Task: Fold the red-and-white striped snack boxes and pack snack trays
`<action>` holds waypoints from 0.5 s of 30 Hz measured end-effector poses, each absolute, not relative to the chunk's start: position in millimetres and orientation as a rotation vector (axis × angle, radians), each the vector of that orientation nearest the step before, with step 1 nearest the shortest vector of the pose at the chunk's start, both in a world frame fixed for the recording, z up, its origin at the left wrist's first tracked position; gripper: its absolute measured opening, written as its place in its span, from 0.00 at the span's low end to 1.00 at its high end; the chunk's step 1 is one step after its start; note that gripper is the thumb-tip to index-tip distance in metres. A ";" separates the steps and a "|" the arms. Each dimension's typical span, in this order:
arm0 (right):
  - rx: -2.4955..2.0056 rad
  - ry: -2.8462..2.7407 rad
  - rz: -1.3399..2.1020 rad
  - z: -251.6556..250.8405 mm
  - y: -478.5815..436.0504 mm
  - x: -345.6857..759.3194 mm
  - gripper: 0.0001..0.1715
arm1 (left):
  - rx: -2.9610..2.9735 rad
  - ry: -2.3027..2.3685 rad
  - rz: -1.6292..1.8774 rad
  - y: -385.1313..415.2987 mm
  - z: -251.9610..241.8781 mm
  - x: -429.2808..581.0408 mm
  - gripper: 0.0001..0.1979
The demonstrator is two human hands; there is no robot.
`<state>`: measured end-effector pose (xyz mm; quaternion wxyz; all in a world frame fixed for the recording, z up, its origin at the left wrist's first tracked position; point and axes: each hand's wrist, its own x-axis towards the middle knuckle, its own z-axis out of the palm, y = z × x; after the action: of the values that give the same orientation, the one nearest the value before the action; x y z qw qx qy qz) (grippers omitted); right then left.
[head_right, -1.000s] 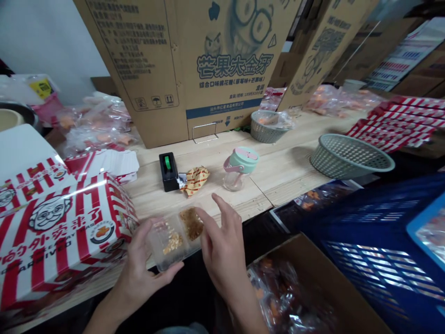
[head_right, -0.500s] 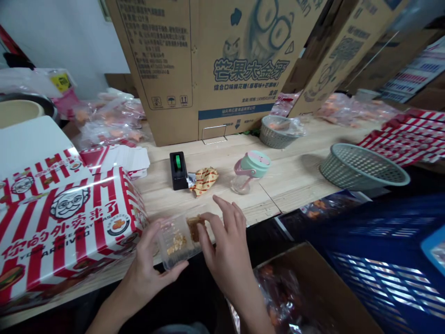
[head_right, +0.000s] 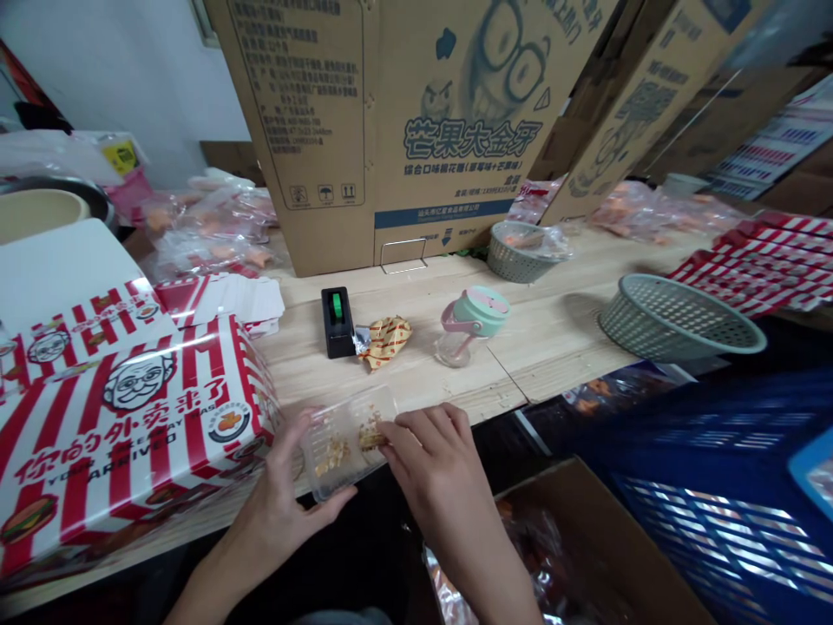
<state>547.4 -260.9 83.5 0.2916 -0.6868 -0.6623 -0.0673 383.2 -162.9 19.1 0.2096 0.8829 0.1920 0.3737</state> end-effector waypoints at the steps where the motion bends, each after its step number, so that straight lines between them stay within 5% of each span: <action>1: -1.845 -1.784 -0.185 84.5 -262.2 547.7 0.06 | 2.449 0.548 1.032 -163.0 18.6 383.1 0.39; 10: -1.489 -1.604 -0.222 87.8 -275.3 567.3 0.13 | 2.095 0.635 0.802 -164.4 23.1 365.2 0.48; 15: -1.181 -1.354 -0.058 94.5 -281.7 555.5 0.07 | 1.906 0.586 0.748 -162.4 33.2 355.6 0.47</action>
<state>555.5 -281.7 94.5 0.6225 -0.5143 -0.5894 -0.0251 355.6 -162.4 33.2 0.4847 0.7828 0.2405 0.3073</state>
